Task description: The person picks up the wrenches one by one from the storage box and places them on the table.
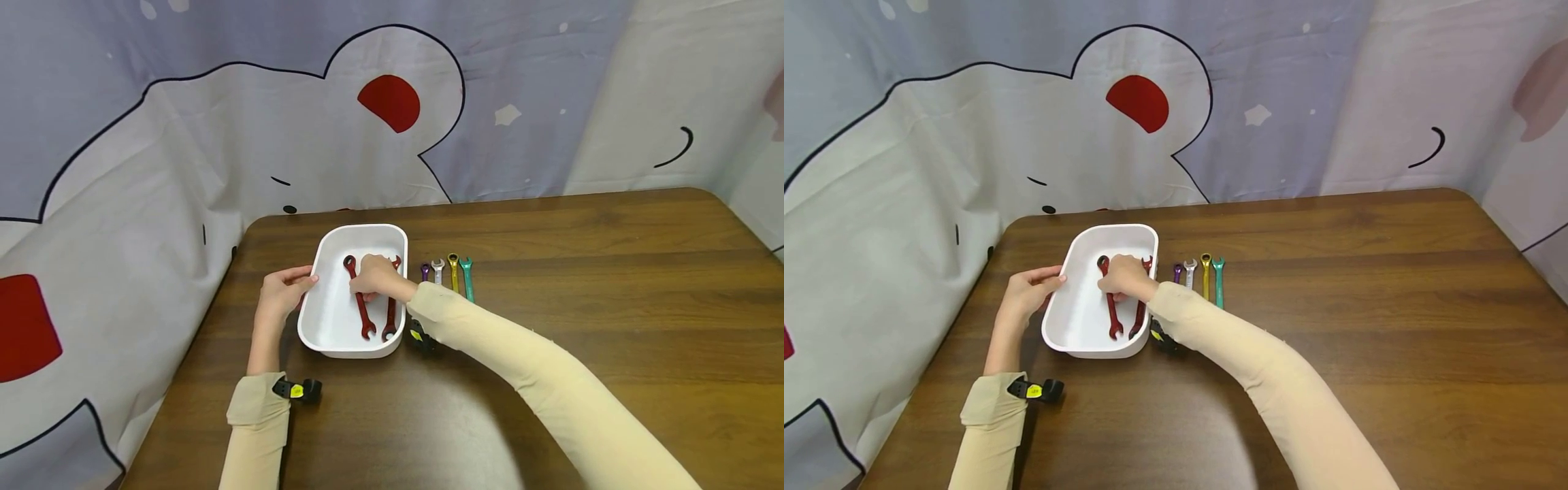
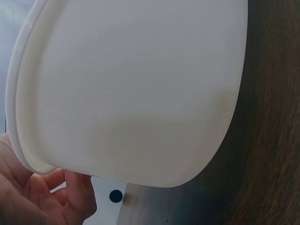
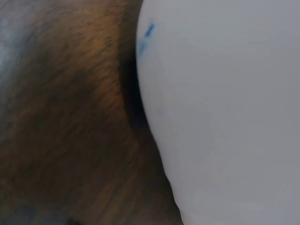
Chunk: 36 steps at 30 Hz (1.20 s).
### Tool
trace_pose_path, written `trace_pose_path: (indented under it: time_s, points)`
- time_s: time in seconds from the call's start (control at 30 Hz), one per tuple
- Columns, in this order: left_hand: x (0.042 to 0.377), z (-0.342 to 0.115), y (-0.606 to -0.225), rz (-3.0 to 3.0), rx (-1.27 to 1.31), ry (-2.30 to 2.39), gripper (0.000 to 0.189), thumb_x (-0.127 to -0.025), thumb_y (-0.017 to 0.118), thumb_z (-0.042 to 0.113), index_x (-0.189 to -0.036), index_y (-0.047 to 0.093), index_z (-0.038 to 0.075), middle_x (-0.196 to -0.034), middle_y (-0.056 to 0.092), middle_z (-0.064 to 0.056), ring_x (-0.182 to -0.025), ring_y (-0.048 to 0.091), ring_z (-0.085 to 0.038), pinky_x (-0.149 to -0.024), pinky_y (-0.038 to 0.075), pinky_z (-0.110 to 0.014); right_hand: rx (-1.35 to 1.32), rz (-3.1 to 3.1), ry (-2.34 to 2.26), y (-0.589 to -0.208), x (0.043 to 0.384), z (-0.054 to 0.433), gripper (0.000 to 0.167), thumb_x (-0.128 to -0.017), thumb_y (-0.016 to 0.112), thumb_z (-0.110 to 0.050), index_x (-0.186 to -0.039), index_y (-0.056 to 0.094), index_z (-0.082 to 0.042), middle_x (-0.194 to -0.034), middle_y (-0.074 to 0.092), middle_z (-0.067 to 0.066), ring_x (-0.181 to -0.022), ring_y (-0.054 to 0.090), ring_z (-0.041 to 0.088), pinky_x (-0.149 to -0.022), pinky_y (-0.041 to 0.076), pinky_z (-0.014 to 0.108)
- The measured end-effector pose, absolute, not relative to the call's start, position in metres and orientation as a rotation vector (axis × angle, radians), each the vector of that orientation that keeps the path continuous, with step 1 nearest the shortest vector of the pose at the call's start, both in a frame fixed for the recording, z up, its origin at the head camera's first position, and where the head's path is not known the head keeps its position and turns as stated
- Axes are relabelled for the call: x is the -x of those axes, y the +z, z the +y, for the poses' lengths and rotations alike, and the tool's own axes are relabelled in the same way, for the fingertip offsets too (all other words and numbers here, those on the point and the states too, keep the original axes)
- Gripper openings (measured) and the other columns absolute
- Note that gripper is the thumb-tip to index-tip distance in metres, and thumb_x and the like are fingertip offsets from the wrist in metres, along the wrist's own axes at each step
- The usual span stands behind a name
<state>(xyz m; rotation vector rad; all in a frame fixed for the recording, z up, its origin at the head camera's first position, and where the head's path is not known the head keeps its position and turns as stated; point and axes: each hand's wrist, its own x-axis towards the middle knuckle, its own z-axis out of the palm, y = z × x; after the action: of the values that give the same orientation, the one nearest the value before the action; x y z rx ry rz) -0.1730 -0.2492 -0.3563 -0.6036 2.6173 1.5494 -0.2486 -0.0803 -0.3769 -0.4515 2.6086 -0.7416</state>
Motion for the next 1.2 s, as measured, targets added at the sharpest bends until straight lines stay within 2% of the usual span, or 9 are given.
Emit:
trace_pose_path:
  time_s: [0.1, 0.3, 0.43, 0.6, 0.93, 1.2]
  points:
    - [0.1734, -0.249, -0.3575, 2.624, 0.605, 1.55, 0.04, -0.092, 0.065, 0.023, -0.129, 0.061, 0.007, -0.124, 0.064, -0.018, -0.089, 0.062, -0.015, -0.061, 0.048, -0.018, 0.439, 2.591, -0.748, -0.3771, 0.2488, -0.0813, 0.026, -0.08, 0.065, -0.017, -0.057, 0.055, -0.012, -0.046, 0.057, -0.003, -0.041, 0.057, 0.006, -0.057, 0.042, 0.018]
    - [0.1751, -0.2489, -0.3586, 2.627, 0.611, 1.542, 0.041, -0.092, 0.065, 0.025, -0.129, 0.061, 0.008, -0.125, 0.064, -0.017, -0.098, 0.062, -0.02, -0.063, 0.047, -0.018, 0.422, 2.547, -0.779, -0.3772, 0.2491, -0.0816, 0.022, -0.081, 0.065, -0.016, -0.064, 0.052, -0.011, -0.047, 0.057, -0.002, -0.042, 0.058, 0.007, -0.05, 0.043, 0.018]
    - [0.1757, -0.2484, -0.3586, 2.625, 0.616, 1.541, 0.041, -0.092, 0.065, 0.025, -0.129, 0.061, 0.009, -0.125, 0.064, -0.017, -0.1, 0.062, -0.021, -0.064, 0.047, -0.019, 0.42, 2.522, -0.797, -0.3773, 0.2499, -0.0818, 0.028, -0.082, 0.065, -0.016, -0.059, 0.05, -0.012, -0.048, 0.057, 0.0, -0.043, 0.06, 0.008, -0.046, 0.045, 0.018]
    - [0.1756, -0.2488, -0.3593, 2.629, 0.625, 1.547, 0.04, -0.092, 0.065, 0.024, -0.129, 0.062, 0.008, -0.124, 0.064, -0.017, -0.096, 0.061, -0.019, -0.063, 0.047, -0.018, 0.439, 2.514, -0.804, -0.3775, 0.2508, -0.0819, 0.035, -0.083, 0.065, -0.016, -0.051, 0.05, -0.013, -0.047, 0.057, 0.001, -0.043, 0.059, 0.008, -0.045, 0.045, 0.019]
    - [0.174, -0.2499, -0.3599, 2.624, 0.626, 1.549, 0.04, -0.092, 0.065, 0.023, -0.128, 0.061, 0.008, -0.124, 0.064, -0.018, -0.096, 0.062, -0.019, -0.063, 0.048, -0.018, 0.451, 2.54, -0.851, -0.3772, 0.2478, -0.0811, 0.041, -0.082, 0.067, -0.017, -0.046, 0.048, -0.015, -0.044, 0.055, 0.0, -0.043, 0.058, 0.008, -0.045, 0.042, 0.019]
    - [0.1741, -0.2506, -0.3595, 2.624, 0.626, 1.538, 0.04, -0.092, 0.064, 0.024, -0.129, 0.061, 0.009, -0.126, 0.064, -0.016, -0.093, 0.061, -0.015, -0.069, 0.05, -0.023, 0.472, 2.523, -0.928, -0.3773, 0.2484, -0.0798, 0.045, -0.082, 0.069, -0.02, -0.044, 0.046, -0.017, -0.043, 0.054, -0.002, -0.044, 0.057, 0.009, -0.047, 0.04, 0.02]
